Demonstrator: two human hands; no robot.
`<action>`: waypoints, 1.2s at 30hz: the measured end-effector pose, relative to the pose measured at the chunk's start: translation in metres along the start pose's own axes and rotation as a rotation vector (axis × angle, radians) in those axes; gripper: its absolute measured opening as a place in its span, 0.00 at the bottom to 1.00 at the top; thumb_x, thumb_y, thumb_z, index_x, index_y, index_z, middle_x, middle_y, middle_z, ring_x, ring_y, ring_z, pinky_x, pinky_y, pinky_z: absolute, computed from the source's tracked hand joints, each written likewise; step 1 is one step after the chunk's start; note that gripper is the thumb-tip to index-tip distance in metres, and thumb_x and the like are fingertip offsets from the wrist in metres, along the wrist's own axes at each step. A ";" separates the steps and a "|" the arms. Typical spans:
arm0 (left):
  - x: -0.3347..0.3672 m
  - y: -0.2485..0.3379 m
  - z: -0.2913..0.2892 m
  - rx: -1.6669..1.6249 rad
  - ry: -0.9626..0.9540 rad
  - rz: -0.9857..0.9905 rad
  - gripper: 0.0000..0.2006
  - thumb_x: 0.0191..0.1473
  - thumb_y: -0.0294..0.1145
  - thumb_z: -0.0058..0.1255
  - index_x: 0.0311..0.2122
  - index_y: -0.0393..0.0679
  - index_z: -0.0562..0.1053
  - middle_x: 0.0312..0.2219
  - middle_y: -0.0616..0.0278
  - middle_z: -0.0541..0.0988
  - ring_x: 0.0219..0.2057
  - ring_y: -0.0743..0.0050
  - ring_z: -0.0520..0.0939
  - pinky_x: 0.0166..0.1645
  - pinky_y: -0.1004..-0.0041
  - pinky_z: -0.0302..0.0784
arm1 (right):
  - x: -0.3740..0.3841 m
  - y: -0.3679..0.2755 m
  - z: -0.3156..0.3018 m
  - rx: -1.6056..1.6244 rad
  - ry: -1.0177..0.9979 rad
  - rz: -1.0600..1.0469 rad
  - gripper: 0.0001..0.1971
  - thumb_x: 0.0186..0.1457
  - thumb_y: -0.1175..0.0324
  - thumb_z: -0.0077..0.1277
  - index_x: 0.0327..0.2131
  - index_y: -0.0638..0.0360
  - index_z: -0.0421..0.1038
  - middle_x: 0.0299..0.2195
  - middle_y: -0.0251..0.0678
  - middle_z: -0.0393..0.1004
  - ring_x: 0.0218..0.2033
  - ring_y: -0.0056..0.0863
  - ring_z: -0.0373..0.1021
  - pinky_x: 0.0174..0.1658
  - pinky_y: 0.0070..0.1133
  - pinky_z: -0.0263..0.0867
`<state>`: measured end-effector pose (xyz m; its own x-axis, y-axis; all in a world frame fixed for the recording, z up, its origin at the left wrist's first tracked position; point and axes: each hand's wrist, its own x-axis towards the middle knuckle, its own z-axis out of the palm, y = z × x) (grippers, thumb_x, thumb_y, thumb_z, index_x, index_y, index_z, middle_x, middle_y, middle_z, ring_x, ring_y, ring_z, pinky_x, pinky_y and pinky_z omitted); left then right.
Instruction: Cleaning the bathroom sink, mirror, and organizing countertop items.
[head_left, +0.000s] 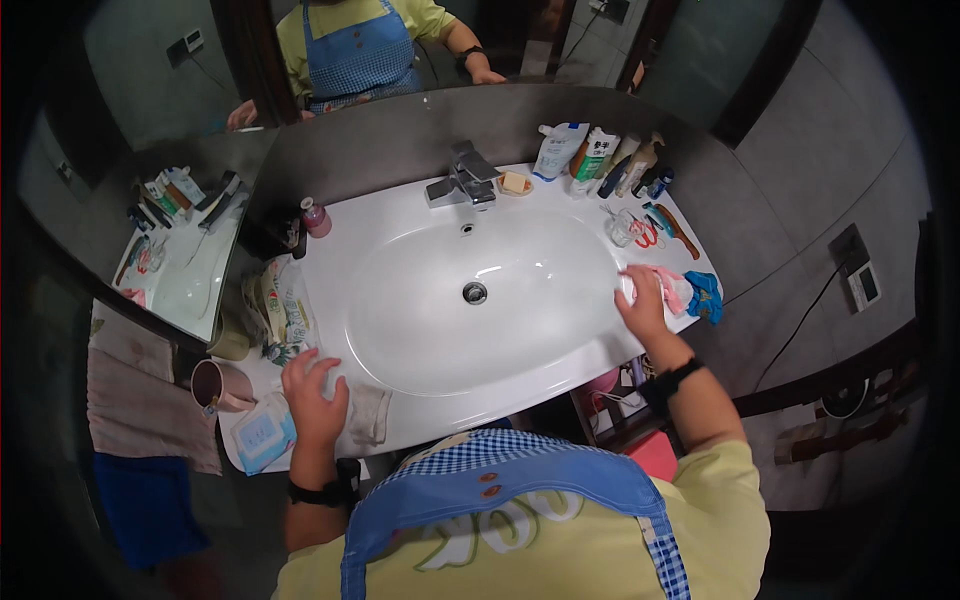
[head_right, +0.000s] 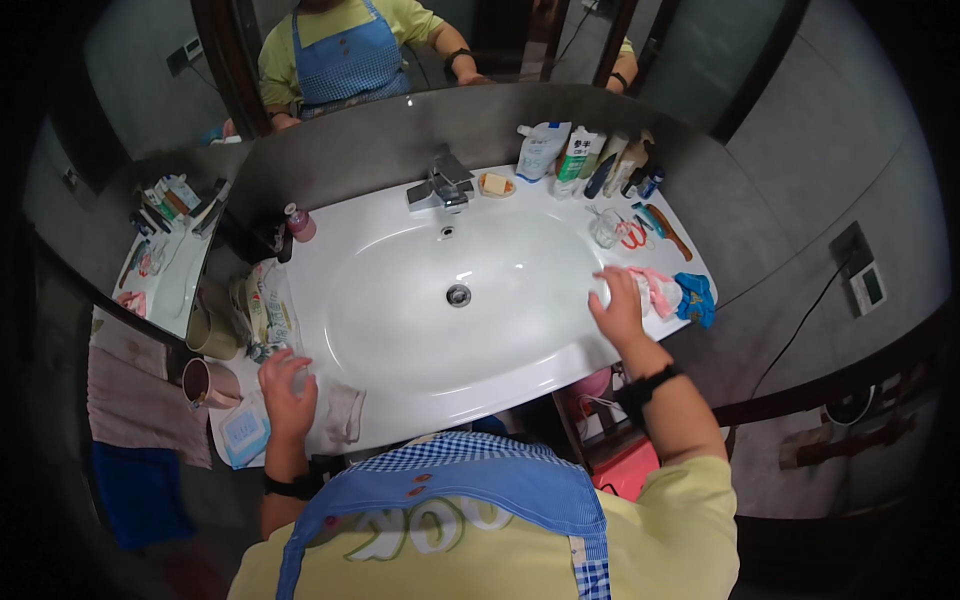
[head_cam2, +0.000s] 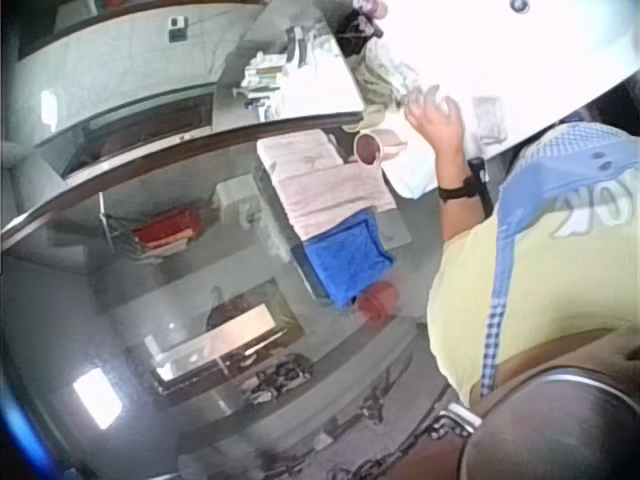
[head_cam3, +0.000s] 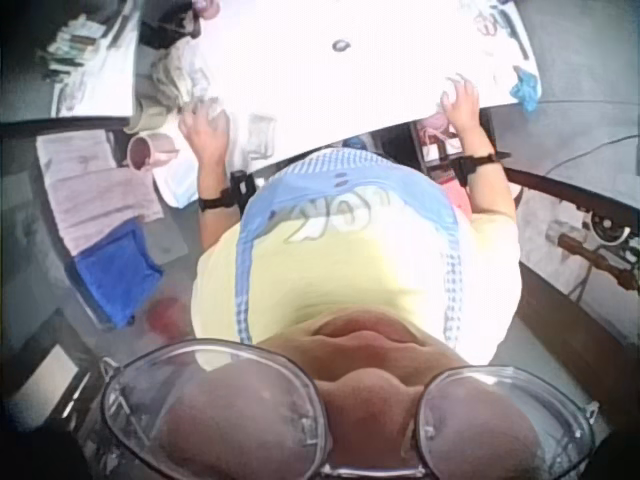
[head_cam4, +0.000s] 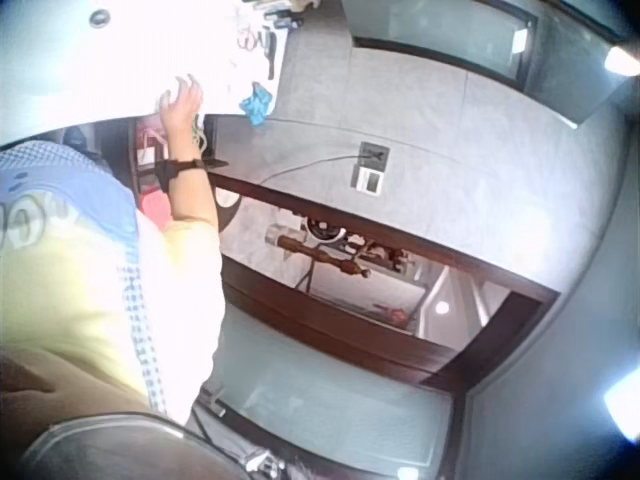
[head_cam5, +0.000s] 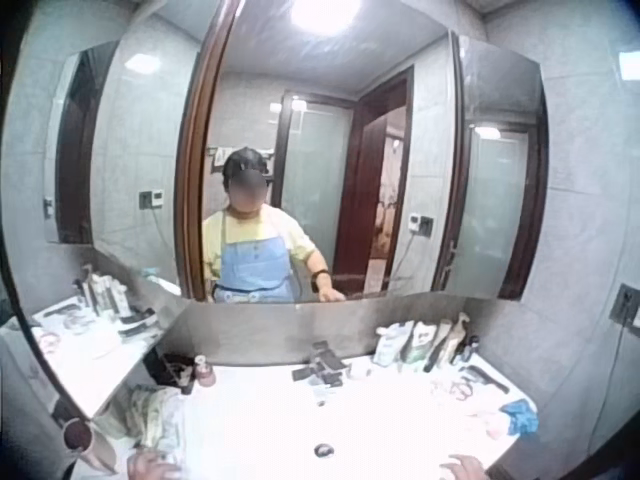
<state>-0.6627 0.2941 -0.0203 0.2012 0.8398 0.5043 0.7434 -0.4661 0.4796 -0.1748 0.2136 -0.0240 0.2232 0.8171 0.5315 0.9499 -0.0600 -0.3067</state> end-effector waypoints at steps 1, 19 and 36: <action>-0.003 0.004 0.003 0.003 0.002 0.011 0.12 0.33 0.26 0.49 0.29 0.45 0.71 0.38 0.55 0.67 0.42 0.52 0.64 0.48 0.61 0.58 | 0.017 0.008 0.003 0.029 0.021 0.021 0.15 0.37 0.71 0.50 0.34 0.57 0.65 0.38 0.41 0.64 0.42 0.39 0.59 0.45 0.29 0.56; -0.043 0.038 0.001 -0.005 -0.241 -0.143 0.08 0.35 0.26 0.50 0.27 0.44 0.72 0.28 0.56 0.72 0.33 0.56 0.71 0.38 0.65 0.66 | 0.251 0.030 0.049 -0.227 -0.073 0.452 0.28 0.40 0.54 0.51 0.48 0.43 0.59 0.49 0.40 0.54 0.47 0.43 0.57 0.47 0.33 0.57; -0.013 0.052 0.005 -0.098 -0.335 -0.075 0.06 0.39 0.30 0.49 0.28 0.44 0.71 0.25 0.58 0.72 0.29 0.59 0.73 0.34 0.69 0.69 | 0.223 0.028 0.065 0.028 0.117 -0.012 0.13 0.42 0.67 0.51 0.35 0.53 0.67 0.46 0.42 0.58 0.43 0.42 0.61 0.43 0.27 0.60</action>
<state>-0.6237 0.2603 -0.0050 0.3583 0.9098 0.2094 0.7026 -0.4105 0.5813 -0.1125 0.4311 0.0349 0.2376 0.7450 0.6233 0.9466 -0.0336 -0.3207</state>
